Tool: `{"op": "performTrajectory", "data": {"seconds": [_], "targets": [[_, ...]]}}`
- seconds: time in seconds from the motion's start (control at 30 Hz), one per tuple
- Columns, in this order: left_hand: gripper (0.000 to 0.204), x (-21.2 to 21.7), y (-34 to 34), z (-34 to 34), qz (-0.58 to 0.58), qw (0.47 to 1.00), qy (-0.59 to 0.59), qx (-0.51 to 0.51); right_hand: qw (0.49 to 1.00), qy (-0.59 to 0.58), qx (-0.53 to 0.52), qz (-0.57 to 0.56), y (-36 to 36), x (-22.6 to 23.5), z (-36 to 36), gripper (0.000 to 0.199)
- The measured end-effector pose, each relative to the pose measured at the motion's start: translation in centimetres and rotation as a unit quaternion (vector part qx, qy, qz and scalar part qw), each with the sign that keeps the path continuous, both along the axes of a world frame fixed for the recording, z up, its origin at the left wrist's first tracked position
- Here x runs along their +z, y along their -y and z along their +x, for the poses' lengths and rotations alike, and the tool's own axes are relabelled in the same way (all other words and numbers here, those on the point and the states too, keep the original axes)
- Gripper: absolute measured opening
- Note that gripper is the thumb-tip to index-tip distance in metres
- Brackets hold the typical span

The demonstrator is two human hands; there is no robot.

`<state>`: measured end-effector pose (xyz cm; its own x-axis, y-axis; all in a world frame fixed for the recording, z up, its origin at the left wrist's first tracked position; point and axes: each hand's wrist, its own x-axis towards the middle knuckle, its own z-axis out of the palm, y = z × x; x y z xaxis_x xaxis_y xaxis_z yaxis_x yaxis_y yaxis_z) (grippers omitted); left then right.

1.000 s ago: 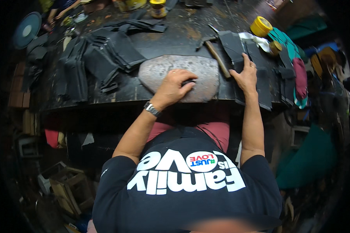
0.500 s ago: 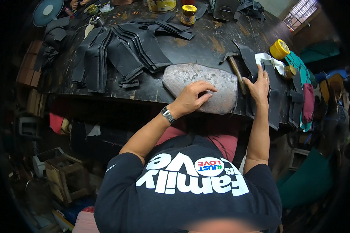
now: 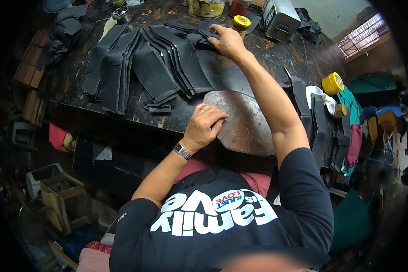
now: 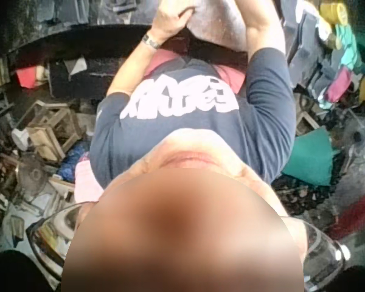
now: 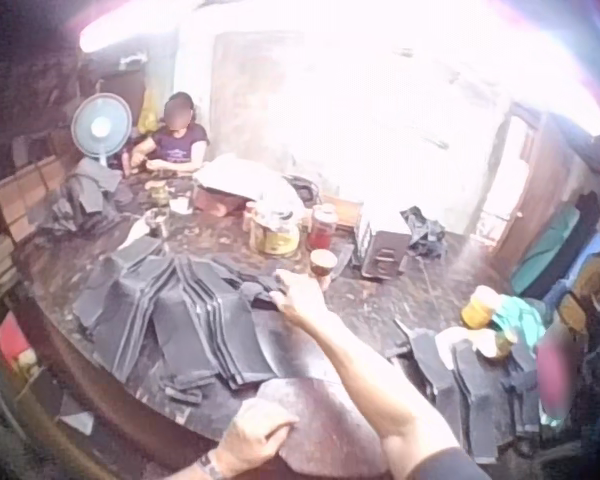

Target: The person uses shears to cut a black leather piece along a marked outline, then separates and stacks the cut pieces on the workbench. The person repeats the cutting process on another leather piece, aligning and trimming edges before stacking the finished parts.

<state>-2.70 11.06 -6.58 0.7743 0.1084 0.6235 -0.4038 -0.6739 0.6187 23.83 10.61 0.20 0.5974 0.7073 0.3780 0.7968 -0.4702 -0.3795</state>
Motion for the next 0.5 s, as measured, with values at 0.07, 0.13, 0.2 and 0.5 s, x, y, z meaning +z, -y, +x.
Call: {"op": "performTrajectory", "data": {"seconds": [0.07,0.13,0.2,0.5], "targets": [[0.014,0.0,-0.1,0.1,-0.009,1.000,-0.003,-0.003,0.997,0.037,-0.020,-0.057,-2.6,-0.7,1.3,0.048],[0.013,0.0,-0.3,0.0,-0.024,1.000,-0.012,-0.012,0.990,0.054,-0.049,-0.122,-4.4,-1.5,2.2,0.053],[0.014,0.1,-0.4,0.1,-0.027,0.999,-0.019,-0.014,0.987,0.049,-0.049,-0.147,-5.4,-2.2,2.6,0.056],[0.017,-0.2,-0.6,0.1,-0.040,0.999,-0.025,-0.022,0.986,0.067,-0.029,-0.147,-5.3,-2.6,2.8,0.049]]}}
